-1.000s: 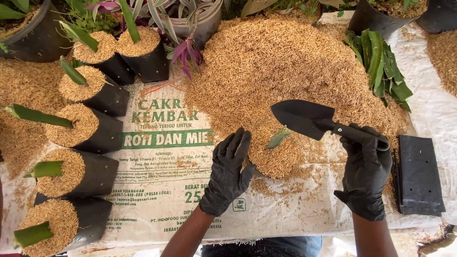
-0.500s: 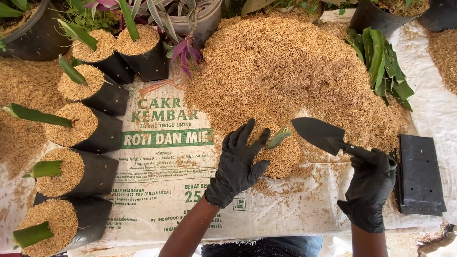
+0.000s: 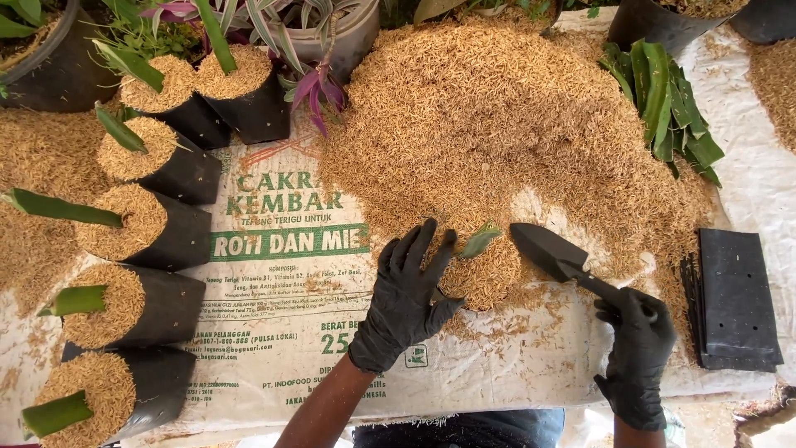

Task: The person places a cactus cutting into a black plastic bag filled with sawdust. Using a small trowel, they scoop sawdust from a large pile and add it to the bag, packing it around the cutting. The person then uses the trowel to level the sawdust surface inside the bag.

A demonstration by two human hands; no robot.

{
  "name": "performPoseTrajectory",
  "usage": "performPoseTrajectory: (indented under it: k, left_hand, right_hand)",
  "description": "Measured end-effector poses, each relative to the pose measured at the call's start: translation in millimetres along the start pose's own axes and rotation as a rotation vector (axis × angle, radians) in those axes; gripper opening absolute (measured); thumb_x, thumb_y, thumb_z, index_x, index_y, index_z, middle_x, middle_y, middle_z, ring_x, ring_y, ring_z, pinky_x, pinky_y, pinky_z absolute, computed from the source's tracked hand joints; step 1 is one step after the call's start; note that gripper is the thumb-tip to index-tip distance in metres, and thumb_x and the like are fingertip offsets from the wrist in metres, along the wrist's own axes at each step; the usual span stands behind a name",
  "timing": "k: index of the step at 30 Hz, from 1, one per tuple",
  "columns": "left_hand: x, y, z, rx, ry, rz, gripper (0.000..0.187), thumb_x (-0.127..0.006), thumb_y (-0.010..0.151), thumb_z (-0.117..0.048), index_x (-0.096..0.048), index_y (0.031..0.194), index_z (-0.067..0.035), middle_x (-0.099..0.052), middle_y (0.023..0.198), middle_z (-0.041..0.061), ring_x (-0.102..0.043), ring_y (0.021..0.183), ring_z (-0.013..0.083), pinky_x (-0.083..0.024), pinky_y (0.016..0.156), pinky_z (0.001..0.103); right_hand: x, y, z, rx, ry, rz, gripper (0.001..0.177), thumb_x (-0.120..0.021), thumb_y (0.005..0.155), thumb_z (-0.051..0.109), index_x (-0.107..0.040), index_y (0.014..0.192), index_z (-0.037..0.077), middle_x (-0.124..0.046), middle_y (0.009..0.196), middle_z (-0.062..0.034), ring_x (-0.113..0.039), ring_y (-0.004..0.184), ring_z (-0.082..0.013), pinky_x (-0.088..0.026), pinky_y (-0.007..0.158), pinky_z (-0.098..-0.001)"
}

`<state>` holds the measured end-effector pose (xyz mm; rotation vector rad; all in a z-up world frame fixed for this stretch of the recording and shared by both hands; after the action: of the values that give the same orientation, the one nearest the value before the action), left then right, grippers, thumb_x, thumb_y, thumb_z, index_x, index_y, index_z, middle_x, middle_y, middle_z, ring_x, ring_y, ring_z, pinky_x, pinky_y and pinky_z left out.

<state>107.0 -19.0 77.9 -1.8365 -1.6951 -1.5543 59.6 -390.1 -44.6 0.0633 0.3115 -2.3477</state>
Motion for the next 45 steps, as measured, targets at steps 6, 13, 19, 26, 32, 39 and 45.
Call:
performPoseTrajectory:
  k: [6,13,19,26,32,39,45]
  left_hand:
    - [-10.6,-19.9,3.3,0.109,0.071,-0.016,0.081,-0.028,0.1,-0.075,-0.035,0.164,-0.025,-0.028,0.171,0.013,-0.03,0.158,0.0382,-0.026,0.125,0.06]
    - [-6.8,-30.1,-3.6,0.155,0.123,-0.09,0.082,-0.024,0.101,-0.074,-0.034,0.164,-0.022,-0.029,0.17,0.013,-0.033,0.155,0.0383,-0.03,0.122,0.061]
    - [-10.1,-43.4,-10.1,0.132,0.088,-0.093,0.081,-0.028,0.101,-0.074,-0.037,0.163,-0.023,-0.029,0.169,0.017,-0.035,0.154,0.0403,-0.029,0.123,0.06]
    - [-21.4,-56.2,-16.5,0.012,0.073,-0.106,0.076,-0.03,0.101,-0.075,-0.045,0.158,-0.028,-0.036,0.164,0.021,-0.041,0.148,0.0427,-0.04,0.114,0.063]
    - [-24.2,-57.7,-21.9,0.031,0.078,-0.095,0.081,-0.038,0.096,-0.081,-0.045,0.159,-0.03,-0.031,0.167,0.02,-0.041,0.149,0.0433,-0.037,0.115,0.063]
    - [-46.3,-64.1,-26.4,0.11,0.077,0.018,0.083,-0.041,0.091,-0.084,-0.043,0.159,-0.037,-0.029,0.169,0.015,-0.031,0.155,0.041,-0.029,0.117,0.064]
    - [-21.1,-58.8,-23.2,0.051,0.066,-0.221,0.085,-0.032,0.098,-0.08,-0.045,0.158,-0.022,-0.034,0.161,0.022,-0.039,0.145,0.0369,-0.034,0.115,0.055]
  right_hand:
    - [-10.5,-30.2,25.2,0.123,-0.777,0.103,0.022,-0.083,0.095,0.023,-0.073,0.108,0.009,-0.068,0.09,-0.0019,-0.057,0.079,-0.0116,-0.046,0.07,-0.0262]
    - [-12.2,-38.6,16.6,0.248,-1.092,0.214,0.029,-0.075,0.094,0.038,-0.077,0.113,0.016,-0.075,0.101,-0.0028,-0.068,0.087,-0.0222,-0.05,0.081,-0.0385]
    - [-14.1,-46.0,19.6,0.565,-0.941,0.212,0.022,-0.072,0.101,0.02,-0.071,0.12,0.008,-0.066,0.122,-0.0147,-0.064,0.108,-0.0313,-0.058,0.076,-0.0432]
    - [-52.2,-88.5,49.2,0.896,-0.741,0.28,0.025,-0.07,0.1,-0.01,-0.065,0.123,-0.003,-0.062,0.129,-0.0209,-0.061,0.119,-0.0339,-0.061,0.086,-0.0415]
    - [-74.1,-109.6,42.9,0.876,-0.738,0.374,0.028,-0.067,0.101,0.006,-0.062,0.129,0.004,-0.062,0.133,-0.0174,-0.06,0.127,-0.036,-0.051,0.109,-0.0466]
    - [-91.4,-118.8,37.7,0.855,-0.754,0.415,0.03,-0.068,0.098,0.012,-0.063,0.127,0.004,-0.065,0.132,-0.0144,-0.063,0.123,-0.0333,-0.054,0.094,-0.0434]
    - [-121.5,-112.2,27.8,0.51,-0.678,0.63,0.072,-0.077,0.083,0.009,-0.045,0.148,0.011,-0.046,0.157,-0.0096,-0.062,0.119,-0.0272,-0.053,0.09,-0.0411]
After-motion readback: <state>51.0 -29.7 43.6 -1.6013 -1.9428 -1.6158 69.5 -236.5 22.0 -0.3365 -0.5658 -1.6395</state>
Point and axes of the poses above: each hand's wrist, its own y-axis towards the middle knuckle, its own x-axis out of the back of the hand, z = x × y, the point moved 8 cm from there along y, towards the middle knuckle
